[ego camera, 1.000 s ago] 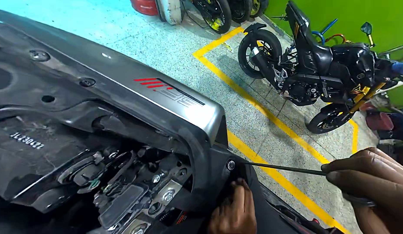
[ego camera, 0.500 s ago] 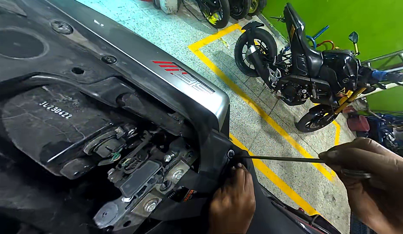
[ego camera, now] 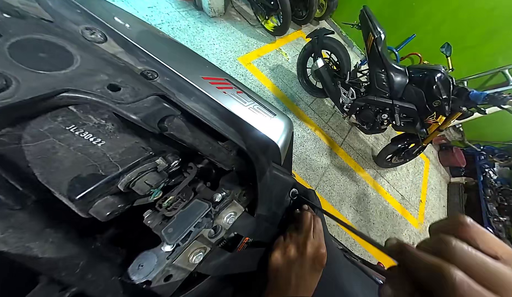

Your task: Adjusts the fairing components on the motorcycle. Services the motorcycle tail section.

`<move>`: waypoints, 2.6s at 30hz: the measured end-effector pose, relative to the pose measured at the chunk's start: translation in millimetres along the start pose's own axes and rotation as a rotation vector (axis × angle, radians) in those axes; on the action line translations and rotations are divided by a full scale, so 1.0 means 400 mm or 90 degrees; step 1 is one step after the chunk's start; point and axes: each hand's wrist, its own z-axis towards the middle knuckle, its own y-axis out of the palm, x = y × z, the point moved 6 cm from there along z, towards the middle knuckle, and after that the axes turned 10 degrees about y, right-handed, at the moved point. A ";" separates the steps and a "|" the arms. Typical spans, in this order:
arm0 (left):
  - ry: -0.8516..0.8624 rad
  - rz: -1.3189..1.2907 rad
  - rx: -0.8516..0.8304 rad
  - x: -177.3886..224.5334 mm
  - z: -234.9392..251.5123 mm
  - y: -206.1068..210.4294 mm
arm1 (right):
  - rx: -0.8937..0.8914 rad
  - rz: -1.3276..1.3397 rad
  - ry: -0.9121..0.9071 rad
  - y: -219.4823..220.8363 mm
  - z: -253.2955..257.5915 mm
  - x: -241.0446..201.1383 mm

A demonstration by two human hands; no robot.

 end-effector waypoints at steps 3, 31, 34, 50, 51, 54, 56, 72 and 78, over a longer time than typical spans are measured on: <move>-0.008 -0.018 0.010 -0.004 -0.001 -0.006 | 0.043 -0.014 0.121 0.001 0.019 0.009; -0.034 -0.027 0.015 -0.010 0.004 0.011 | 0.508 1.208 0.236 0.230 0.092 0.143; -0.042 -0.051 0.016 -0.010 0.008 0.013 | 0.534 0.757 0.357 0.243 0.065 0.124; -0.043 -0.060 0.017 -0.012 0.001 0.006 | 0.505 0.765 0.335 0.258 0.042 0.097; -0.044 -0.065 0.016 -0.012 0.002 0.006 | 0.481 0.758 0.331 0.261 0.045 0.104; -0.046 -0.094 0.016 -0.010 0.003 0.007 | 0.341 0.631 0.357 0.289 0.053 0.106; -0.043 -0.115 0.023 -0.009 0.004 0.008 | 0.259 0.488 0.374 0.323 0.052 0.100; -0.080 -0.187 0.112 0.005 -0.010 -0.003 | 0.242 0.517 0.313 0.265 0.071 0.157; -0.006 -0.124 0.079 0.028 -0.006 0.004 | -0.225 0.226 0.396 0.399 0.147 0.167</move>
